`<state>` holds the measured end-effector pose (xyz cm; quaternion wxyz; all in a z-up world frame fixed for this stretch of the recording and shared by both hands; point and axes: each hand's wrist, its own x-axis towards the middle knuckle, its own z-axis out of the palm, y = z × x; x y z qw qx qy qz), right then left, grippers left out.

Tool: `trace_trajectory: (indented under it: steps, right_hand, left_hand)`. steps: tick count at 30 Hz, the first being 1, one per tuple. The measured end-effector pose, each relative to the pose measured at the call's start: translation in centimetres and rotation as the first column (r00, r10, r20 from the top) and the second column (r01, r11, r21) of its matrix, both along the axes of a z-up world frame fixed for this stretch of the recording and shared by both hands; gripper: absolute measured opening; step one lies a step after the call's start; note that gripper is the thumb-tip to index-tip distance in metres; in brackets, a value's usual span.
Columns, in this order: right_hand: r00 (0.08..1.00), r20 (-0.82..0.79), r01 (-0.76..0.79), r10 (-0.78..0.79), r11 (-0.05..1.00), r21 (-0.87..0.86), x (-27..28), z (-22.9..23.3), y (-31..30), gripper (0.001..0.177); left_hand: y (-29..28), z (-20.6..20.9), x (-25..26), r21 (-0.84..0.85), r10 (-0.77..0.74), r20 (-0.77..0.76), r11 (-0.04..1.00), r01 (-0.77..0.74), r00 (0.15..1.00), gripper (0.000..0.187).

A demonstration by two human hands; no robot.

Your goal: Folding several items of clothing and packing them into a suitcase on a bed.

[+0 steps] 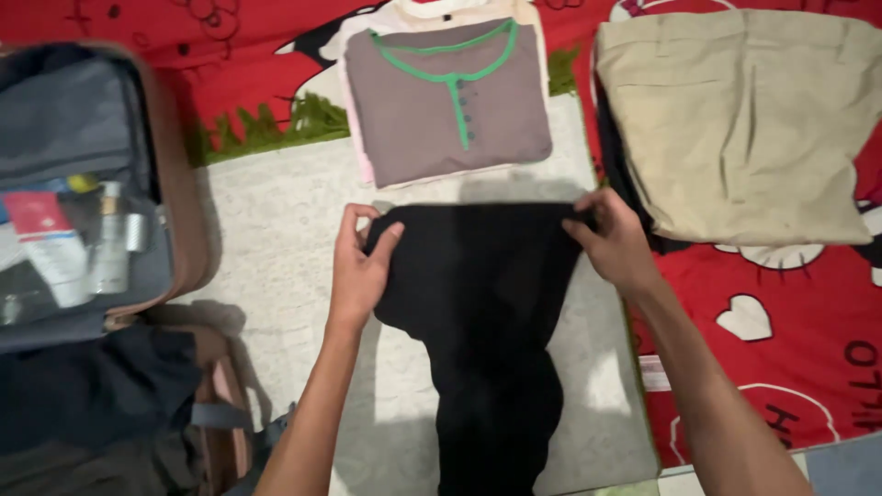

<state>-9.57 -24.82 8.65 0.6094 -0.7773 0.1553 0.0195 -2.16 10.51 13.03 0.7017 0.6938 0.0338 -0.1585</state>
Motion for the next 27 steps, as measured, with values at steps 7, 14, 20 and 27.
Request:
trace_trajectory:
  steps: [7,14,20,27]
  right_hand:
    - [0.977,0.172,-0.082,0.124,0.969,-0.232,2.3,-2.5,6.3,0.013]
    - [0.994,-0.092,-0.021,-0.053,0.748,-0.664,0.2,1.3,14.9,0.049]
    - [0.984,-0.122,0.052,-0.132,0.86,-0.508,-1.9,-5.2,9.3,0.029]
    - [0.831,-0.491,0.191,-0.26,0.963,-0.188,-9.1,-1.0,6.7,0.049]
  left_hand:
    - [4.6,-6.6,0.0,0.184,0.318,0.02,0.931,-0.317,0.948,0.04]
    - [6.1,-5.6,-3.2,0.418,0.147,-0.229,0.907,-0.039,0.962,0.032]
    - [6.5,-5.5,-4.3,0.284,0.12,-0.132,0.955,-0.078,0.984,0.021]
    - [5.7,-4.3,-12.8,0.378,0.316,-0.094,0.889,-0.26,0.944,0.021]
